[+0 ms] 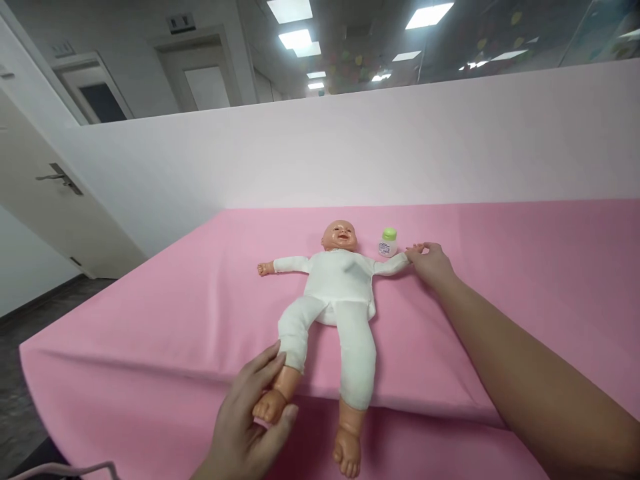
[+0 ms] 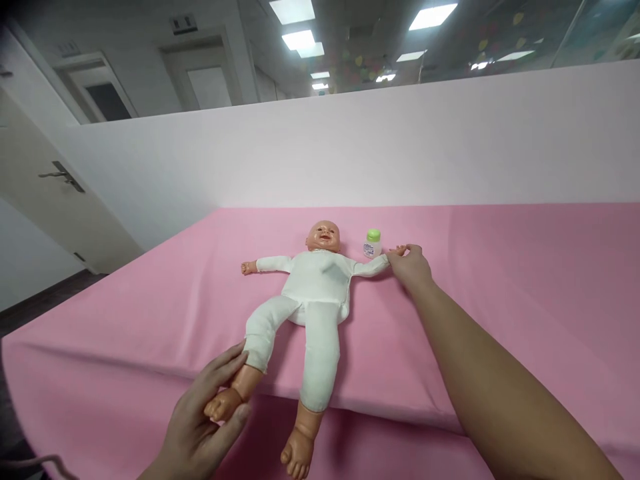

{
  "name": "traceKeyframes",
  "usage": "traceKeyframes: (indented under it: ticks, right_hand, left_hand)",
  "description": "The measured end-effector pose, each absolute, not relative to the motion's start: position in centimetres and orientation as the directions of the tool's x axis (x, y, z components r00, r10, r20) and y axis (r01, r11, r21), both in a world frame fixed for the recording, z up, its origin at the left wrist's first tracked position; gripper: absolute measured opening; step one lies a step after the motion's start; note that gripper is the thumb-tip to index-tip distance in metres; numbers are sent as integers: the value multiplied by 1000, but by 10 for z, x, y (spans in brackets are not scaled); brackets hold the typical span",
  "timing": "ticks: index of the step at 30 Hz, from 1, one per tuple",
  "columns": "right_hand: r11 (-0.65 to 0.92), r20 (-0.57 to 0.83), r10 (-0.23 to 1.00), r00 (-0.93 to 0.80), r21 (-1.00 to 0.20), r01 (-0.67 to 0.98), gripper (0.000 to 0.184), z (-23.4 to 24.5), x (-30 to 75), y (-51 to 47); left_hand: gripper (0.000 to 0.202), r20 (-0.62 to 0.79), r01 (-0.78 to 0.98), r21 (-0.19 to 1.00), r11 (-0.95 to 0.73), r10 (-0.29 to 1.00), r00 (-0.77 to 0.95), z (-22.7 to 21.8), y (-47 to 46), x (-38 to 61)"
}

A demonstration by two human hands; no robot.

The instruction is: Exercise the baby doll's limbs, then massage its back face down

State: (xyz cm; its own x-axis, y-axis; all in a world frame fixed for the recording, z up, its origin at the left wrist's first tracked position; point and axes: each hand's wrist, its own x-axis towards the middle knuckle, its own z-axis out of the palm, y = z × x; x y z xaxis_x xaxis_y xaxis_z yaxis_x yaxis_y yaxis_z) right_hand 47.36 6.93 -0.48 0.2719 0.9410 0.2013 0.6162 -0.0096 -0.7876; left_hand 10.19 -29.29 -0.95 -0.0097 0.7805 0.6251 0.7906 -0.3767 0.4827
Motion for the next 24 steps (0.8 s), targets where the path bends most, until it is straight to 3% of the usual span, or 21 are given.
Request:
traceKeyframes:
  ticks: [4, 9, 12, 17, 21, 24]
  right_hand:
    - [-152, 121, 929, 350, -736, 659, 92, -1, 480, 68]
    - [-204, 56, 955, 290, -587, 784, 52, 7, 489, 66]
    - [-230, -15, 966, 260, -517, 825, 44, 11, 493, 67]
    - [-238, -56, 970, 237, -425, 874, 45, 21, 498, 64]
    - [-233, -10, 969, 247, -370, 899, 55, 32, 495, 52]
    - [-149, 123, 972, 199, -334, 931, 58, 45, 480, 33]
  left_hand:
    - [58, 670, 844, 348, -408, 738, 80, -20, -297, 101]
    - [63, 674, 879, 270, -392, 729, 118, -26, -294, 101]
    - [68, 656, 888, 262, -378, 745, 123, -23, -297, 102]
    - [72, 578, 807, 423, -413, 808, 111, -4, -305, 96]
    - [51, 536, 711, 606, -357, 844, -34, 25, -290, 98]
    - [36, 571, 604, 699, -382, 807, -151, 53, -252, 110]
